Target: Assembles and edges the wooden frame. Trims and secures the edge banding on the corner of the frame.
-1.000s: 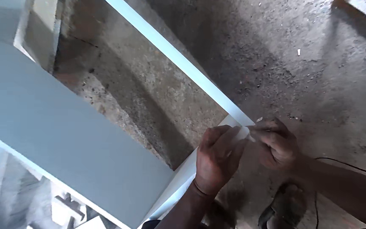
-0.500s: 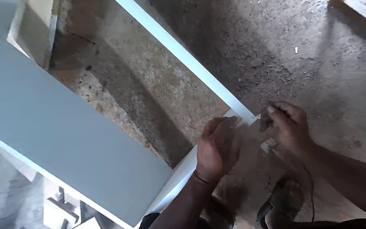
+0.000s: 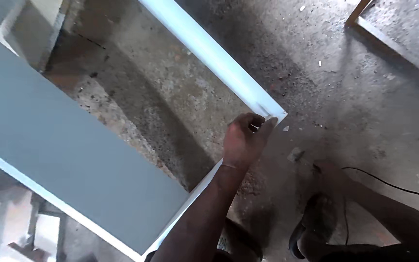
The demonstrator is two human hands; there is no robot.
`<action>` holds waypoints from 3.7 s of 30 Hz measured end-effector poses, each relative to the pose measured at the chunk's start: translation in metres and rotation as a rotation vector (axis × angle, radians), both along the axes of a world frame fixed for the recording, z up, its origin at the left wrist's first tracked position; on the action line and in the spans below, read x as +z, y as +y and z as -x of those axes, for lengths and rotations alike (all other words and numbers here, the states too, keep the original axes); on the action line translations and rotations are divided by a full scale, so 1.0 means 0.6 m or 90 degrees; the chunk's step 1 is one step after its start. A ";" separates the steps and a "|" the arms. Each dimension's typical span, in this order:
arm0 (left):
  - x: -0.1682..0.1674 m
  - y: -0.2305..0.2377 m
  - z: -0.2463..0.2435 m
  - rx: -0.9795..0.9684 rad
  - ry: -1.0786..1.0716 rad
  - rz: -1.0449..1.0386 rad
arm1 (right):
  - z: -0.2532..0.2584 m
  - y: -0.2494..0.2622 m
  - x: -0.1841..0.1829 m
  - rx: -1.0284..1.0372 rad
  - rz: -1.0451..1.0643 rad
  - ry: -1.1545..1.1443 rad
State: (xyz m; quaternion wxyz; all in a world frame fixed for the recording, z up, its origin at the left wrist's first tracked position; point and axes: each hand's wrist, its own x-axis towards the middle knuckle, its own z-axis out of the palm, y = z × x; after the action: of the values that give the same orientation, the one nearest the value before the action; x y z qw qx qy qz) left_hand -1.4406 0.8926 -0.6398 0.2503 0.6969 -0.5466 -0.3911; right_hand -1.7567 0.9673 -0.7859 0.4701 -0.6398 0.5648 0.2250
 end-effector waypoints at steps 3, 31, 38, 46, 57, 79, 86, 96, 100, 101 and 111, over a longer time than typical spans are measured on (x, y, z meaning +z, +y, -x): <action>0.005 -0.004 -0.009 -0.034 0.009 -0.017 | 0.007 -0.027 0.069 -0.172 0.040 -0.105; -0.007 0.047 -0.014 -0.087 -0.118 0.172 | -0.098 -0.045 0.248 0.018 0.775 -0.287; -0.011 0.046 -0.016 -0.074 -0.070 0.159 | -0.083 -0.051 0.237 -0.010 0.733 -0.266; -0.018 0.039 -0.022 -0.083 0.007 0.183 | -0.084 -0.044 0.245 -0.016 0.779 -0.276; -0.015 0.036 -0.026 -0.093 0.034 0.145 | -0.072 -0.055 0.239 -0.015 0.732 -0.303; 0.001 0.051 -0.018 -0.064 -0.034 0.189 | -0.055 -0.102 0.218 0.007 0.722 -0.418; 0.013 0.052 0.041 -0.165 -0.422 0.245 | 0.043 -0.140 0.167 -0.210 0.676 -0.275; -0.033 0.181 0.175 -0.401 -0.347 0.191 | 0.047 -0.221 -0.063 -0.260 0.474 -0.110; -0.084 0.178 0.188 -0.267 -0.161 0.046 | 0.027 -0.253 -0.125 -0.212 0.504 -0.093; -0.079 0.163 0.187 -0.223 -0.170 0.092 | 0.028 -0.255 -0.137 -0.177 0.542 -0.101; -0.017 0.068 0.198 0.403 0.434 -0.002 | 0.029 -0.258 -0.153 -0.081 0.641 -0.079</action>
State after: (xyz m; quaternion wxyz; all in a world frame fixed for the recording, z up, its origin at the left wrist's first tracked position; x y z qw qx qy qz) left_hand -1.5596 0.9332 -0.6501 0.5216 0.6613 -0.1930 -0.5034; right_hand -1.7744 0.8127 -0.8779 0.1487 -0.7637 0.6119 -0.1423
